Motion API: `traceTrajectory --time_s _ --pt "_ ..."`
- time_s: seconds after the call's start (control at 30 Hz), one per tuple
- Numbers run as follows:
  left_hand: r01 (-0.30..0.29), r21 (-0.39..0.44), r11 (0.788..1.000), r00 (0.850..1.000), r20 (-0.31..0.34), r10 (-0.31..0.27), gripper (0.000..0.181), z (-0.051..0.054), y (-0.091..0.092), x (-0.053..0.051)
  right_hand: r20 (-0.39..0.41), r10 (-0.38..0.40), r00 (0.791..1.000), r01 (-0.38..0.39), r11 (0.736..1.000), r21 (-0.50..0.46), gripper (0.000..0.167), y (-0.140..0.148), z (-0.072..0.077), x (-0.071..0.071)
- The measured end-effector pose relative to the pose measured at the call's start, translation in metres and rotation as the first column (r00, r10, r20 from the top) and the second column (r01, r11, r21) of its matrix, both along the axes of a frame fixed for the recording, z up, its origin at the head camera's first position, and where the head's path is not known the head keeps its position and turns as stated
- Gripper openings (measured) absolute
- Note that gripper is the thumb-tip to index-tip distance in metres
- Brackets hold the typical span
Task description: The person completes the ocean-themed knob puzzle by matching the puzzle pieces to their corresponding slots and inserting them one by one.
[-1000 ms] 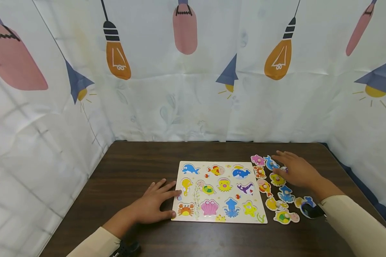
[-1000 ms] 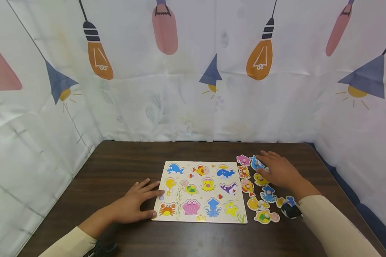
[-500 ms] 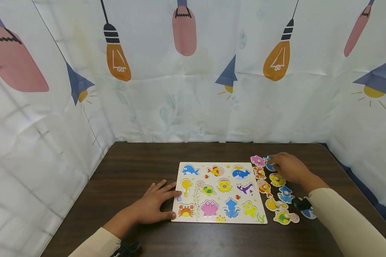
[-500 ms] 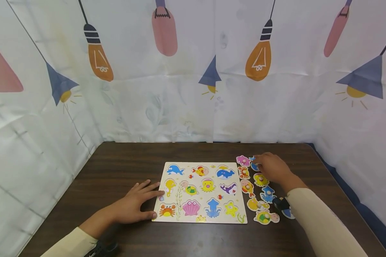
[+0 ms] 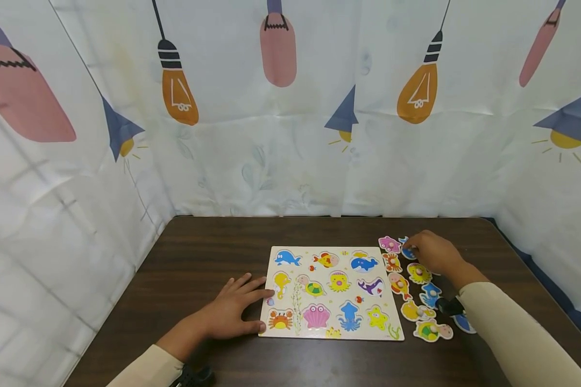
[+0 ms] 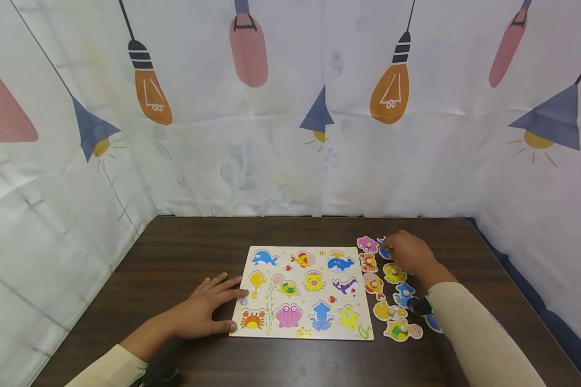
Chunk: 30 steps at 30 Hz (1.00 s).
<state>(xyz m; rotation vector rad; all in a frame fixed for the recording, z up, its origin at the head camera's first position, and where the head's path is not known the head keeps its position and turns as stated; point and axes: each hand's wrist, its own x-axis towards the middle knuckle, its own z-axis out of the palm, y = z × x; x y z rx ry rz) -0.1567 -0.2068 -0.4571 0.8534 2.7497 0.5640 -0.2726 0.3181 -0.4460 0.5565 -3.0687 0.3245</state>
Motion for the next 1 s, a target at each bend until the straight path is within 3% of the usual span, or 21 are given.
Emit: traceTrajectory --time_s 0.2,0.47,0.8,1.0 --pt "-0.002 0.017 1.000 1.000 0.004 0.002 0.071 0.000 0.000 0.002 -0.060 0.004 0.998 -0.004 1.000 0.003 0.023 0.002 0.010 0.005" --pt "-0.008 0.012 1.000 1.000 0.002 0.008 0.071 0.000 -0.002 0.003 -0.159 0.076 0.984 -0.073 0.997 0.028 0.022 -0.002 0.024 0.014" --pt "-0.003 0.001 1.000 1.000 0.008 0.003 0.071 0.000 -0.002 0.002 -0.149 0.052 0.987 -0.048 0.998 0.031 0.016 -0.019 0.030 0.022" --pt "0.000 -0.006 1.000 1.000 0.018 0.000 0.071 0.000 -0.001 0.000 -0.186 0.083 0.979 -0.078 0.996 0.036 0.015 -0.035 0.032 0.025"
